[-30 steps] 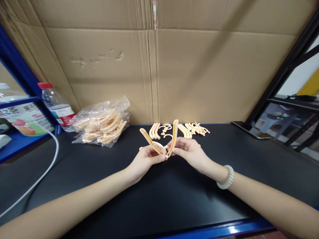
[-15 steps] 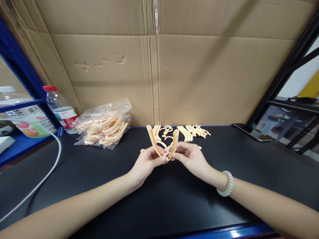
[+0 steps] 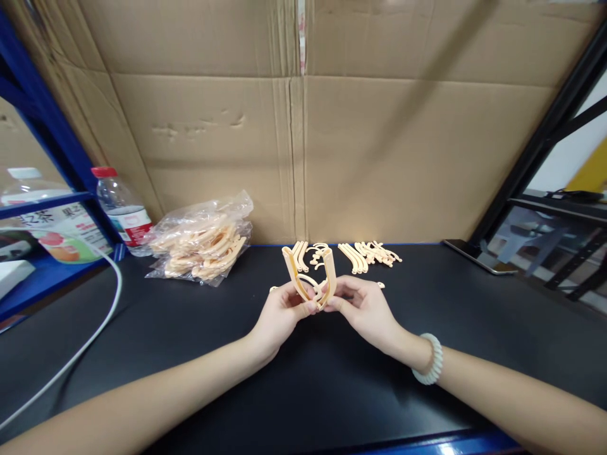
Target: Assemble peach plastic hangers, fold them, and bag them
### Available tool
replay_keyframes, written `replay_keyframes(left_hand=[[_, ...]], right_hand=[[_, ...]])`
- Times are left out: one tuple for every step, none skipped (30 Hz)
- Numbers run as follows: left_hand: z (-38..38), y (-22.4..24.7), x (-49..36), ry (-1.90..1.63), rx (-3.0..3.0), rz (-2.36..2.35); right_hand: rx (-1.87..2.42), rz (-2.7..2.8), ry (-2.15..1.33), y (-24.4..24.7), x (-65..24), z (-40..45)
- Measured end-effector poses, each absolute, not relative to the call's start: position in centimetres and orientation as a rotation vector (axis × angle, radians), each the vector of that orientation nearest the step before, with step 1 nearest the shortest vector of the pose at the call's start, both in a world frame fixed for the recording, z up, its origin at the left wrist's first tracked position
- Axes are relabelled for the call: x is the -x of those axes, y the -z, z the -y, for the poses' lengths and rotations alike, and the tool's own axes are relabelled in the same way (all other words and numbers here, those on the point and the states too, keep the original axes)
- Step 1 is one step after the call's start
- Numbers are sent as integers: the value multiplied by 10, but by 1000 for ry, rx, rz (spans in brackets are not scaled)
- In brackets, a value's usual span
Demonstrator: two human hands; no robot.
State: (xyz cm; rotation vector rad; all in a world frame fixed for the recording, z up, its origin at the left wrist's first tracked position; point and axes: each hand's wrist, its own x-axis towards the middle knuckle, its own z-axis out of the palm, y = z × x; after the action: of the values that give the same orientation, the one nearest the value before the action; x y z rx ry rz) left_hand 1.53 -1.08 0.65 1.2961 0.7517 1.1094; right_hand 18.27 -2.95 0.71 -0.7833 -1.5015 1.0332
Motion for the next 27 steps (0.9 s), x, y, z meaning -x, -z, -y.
replay_keyframes(left_hand=[[11, -6, -16, -1114, -1290, -761], [10, -6, -16, -1118, -1279, -769], [10, -5, -16, -1122, -1263, -774], [10, -5, -17, -1125, -1245, -775], [9, -4, -17, -1129, -1227, -774], [9, -4, -17, -1133, -1215, -770], [9, -3, -17, -1136, -1206, -769], [9, -3, -17, -1140, -1201, -769], [9, -4, -17, -1142, -1197, -771], [9, -4, -17, -1142, -1193, -775], [10, -5, -17, -1140, -1188, -779], [10, -5, -17, -1136, -1183, -782], [10, -6, -17, -1132, -1179, -784], [10, -7, -17, -1125, -1176, -787], [10, -7, -17, -1121, -1173, -790], [10, -7, -17, -1119, -1170, -795], [10, -8, -17, -1114, -1168, -799], [10, -8, -17, -1109, -1168, -803], [11, -8, -17, -1107, -1170, -806], [11, -8, -17, -1103, -1174, -806], [12, -8, -18, -1098, -1177, -804], [13, -8, -18, -1094, -1177, -800], [13, -8, -18, -1090, -1171, -795], [14, -8, -17, -1088, -1160, -790], [14, -9, -17, -1086, -1141, -786], [13, -10, -16, -1089, -1119, -783], [11, -11, -14, -1097, -1094, -783]], right_hand=[[788, 1503, -1028, -7, -182, 30], [796, 1503, -1025, -6, -182, 30], [807, 1504, -1021, -6, -182, 30], [822, 1505, -1014, -6, -181, 31], [838, 1507, -1003, -6, -181, 31], [854, 1509, -992, -7, -181, 32], [866, 1509, -985, -7, -181, 32], [873, 1504, -982, -8, -180, 32], [877, 1497, -986, -9, -180, 33], [878, 1484, -994, -10, -180, 33], [879, 1468, -1004, -10, -180, 33], [881, 1450, -1015, -10, -180, 33], [882, 1431, -1024, -10, -180, 33], [883, 1413, -1032, -10, -180, 32], [884, 1396, -1037, -10, -180, 31], [888, 1379, -1042, -10, -180, 31], [895, 1361, -1050, -9, -180, 30], [906, 1340, -1060, -9, -180, 30], [920, 1319, -1075, -9, -180, 29], [935, 1296, -1095, -9, -179, 29], [946, 1272, -1120, -9, -179, 29], [953, 1246, -1149, -9, -179, 29], [957, 1220, -1180, -10, -179, 29], [958, 1193, -1212, -11, -181, 28], [960, 1168, -1243, -12, -183, 27], [962, 1155, -1274, -14, -187, 26], [962, 1155, -1302, -16, -192, 24]])
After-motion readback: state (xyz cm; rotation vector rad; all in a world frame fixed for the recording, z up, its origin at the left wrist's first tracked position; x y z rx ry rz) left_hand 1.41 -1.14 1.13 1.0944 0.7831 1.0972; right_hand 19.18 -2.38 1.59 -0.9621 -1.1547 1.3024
